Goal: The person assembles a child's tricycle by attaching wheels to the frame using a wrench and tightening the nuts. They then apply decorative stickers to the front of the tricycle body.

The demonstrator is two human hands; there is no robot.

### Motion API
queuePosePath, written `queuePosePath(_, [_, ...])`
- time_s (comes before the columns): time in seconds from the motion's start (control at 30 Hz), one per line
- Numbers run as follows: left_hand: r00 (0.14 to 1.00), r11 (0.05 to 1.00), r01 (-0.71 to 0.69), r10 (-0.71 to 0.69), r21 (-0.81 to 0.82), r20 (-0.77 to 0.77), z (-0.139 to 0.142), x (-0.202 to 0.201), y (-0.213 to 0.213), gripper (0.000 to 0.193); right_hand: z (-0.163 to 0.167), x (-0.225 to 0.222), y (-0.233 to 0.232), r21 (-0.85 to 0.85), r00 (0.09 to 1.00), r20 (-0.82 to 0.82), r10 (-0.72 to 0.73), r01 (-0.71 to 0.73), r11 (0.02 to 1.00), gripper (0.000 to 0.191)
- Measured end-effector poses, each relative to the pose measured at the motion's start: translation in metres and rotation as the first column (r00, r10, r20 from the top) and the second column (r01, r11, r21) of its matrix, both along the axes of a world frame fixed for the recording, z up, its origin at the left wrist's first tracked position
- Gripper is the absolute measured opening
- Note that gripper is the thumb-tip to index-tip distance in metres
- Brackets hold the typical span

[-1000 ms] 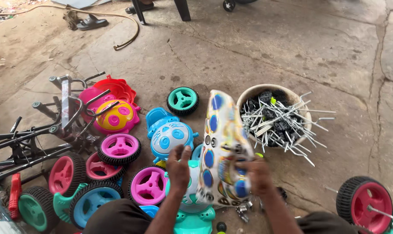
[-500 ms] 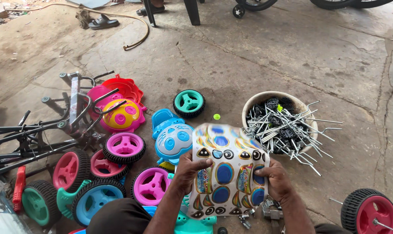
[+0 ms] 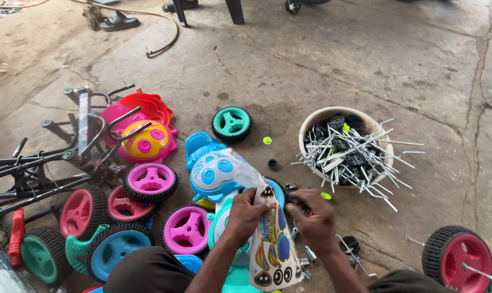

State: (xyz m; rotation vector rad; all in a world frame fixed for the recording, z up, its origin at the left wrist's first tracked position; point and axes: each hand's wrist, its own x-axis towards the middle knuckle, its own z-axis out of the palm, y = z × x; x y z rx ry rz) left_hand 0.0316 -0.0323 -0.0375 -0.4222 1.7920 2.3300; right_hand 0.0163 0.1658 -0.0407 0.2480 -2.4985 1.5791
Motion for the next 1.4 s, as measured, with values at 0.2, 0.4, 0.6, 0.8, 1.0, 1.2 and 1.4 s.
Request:
queuePosePath(0.2, [0.997, 0.896, 0.074, -0.068, 0.438, -0.029, 0.006, 0.006, -0.018, 0.029, 0.002, -0.015, -0.001, -0.269, 0.954, 0.296, -0.041, 0.125, 0.955, 0.03])
queuePosePath(0.4, [0.999, 0.75, 0.011, 0.025, 0.661, -0.045, 0.018, 0.006, -0.016, 0.045, -0.002, 0.006, -0.017, -0.093, 0.991, 0.107, 0.083, -0.074, 0.993, 0.038])
queuePosePath(0.6, [0.999, 0.706, 0.027, 0.01, 0.707, -0.048, 0.025, 0.015, -0.008, 0.051, 0.002, 0.014, -0.035, -0.151, 0.994, 0.112, 0.019, -0.002, 0.989, 0.045])
queuePosePath(0.8, [0.996, 0.824, 0.078, -0.037, 0.562, -0.083, 0.014, 0.015, -0.001, 0.049, 0.009, 0.012, -0.026, -0.178, 0.986, 0.158, 0.06, -0.031, 0.983, 0.044])
queuePosePath(1.0, [0.983, 0.776, -0.171, 0.092, 0.608, 0.158, 0.0, 0.012, 0.004, 0.037, 0.01, 0.006, -0.016, -0.313, 0.941, 0.3, 0.159, -0.06, 0.948, 0.034])
queuePosePath(1.2, [0.953, 0.855, -0.243, 0.121, 0.459, 0.279, -0.005, 0.012, 0.007, 0.034, 0.011, 0.001, -0.01, -0.264, 0.947, 0.277, 0.163, -0.088, 0.961, 0.028])
queuePosePath(1.4, [0.988, 0.944, 0.134, -0.102, 0.301, -0.117, -0.005, 0.015, 0.01, 0.034, 0.002, -0.005, -0.003, -0.164, 0.981, 0.145, 0.127, -0.103, 0.981, 0.018])
